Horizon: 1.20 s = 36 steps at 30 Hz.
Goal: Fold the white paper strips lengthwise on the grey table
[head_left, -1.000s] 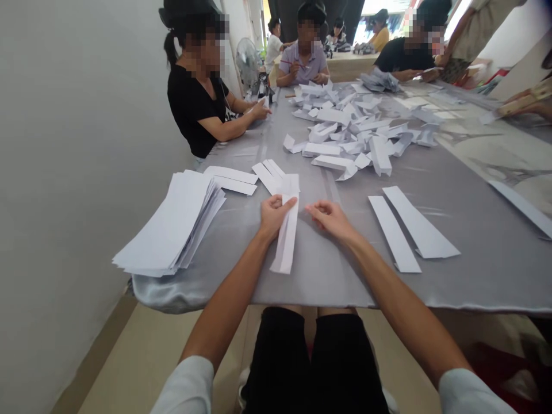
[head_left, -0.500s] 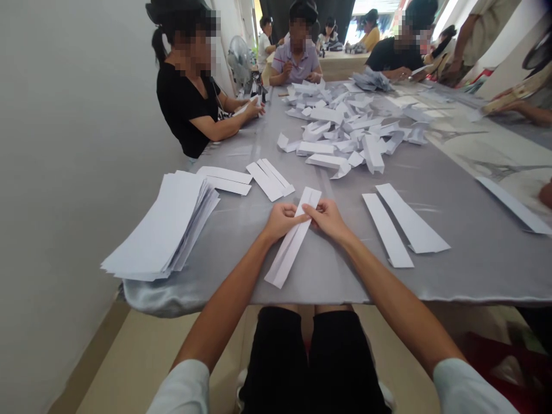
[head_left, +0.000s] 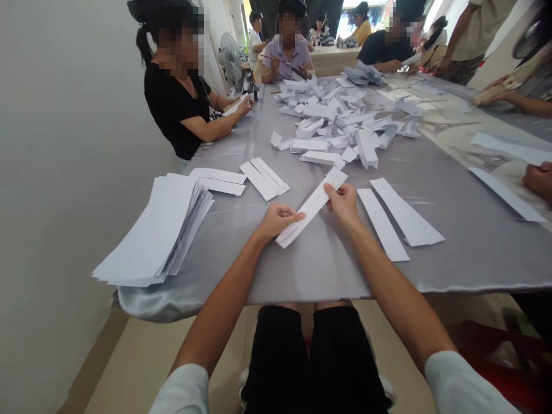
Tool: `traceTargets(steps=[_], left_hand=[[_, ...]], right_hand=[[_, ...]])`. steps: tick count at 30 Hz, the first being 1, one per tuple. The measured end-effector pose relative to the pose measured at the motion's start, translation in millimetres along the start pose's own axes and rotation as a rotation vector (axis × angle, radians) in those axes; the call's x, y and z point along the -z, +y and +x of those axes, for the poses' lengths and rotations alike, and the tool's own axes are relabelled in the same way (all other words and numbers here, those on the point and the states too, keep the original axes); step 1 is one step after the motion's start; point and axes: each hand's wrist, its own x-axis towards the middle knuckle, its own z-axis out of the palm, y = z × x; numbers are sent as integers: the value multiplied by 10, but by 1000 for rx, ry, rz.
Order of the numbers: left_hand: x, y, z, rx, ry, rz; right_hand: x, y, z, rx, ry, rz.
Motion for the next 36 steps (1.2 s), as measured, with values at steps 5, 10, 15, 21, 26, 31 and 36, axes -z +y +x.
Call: traceTargets(steps=[5,10,15,21,26,31,36], left_hand=[[41,-16,43,-15,-59,-73],[104,-32,83,-31,73,-128],[185,-66,124,-76,237,-195],[242,-49,174,-112,470,-341],[227,28,140,-79,383,-409],[202,-12,112,-86,270,-305],[212,-86,168,-152,496,-330]], right_hand=[[182,123,220,69,253,27],[247,149,284,126,362,46],[222,121,276,110,427,94],[204,102,235,71,405,151],[88,76,116,71,319,166],[51,58,73,66,280,148],[62,47,84,0,323,157]])
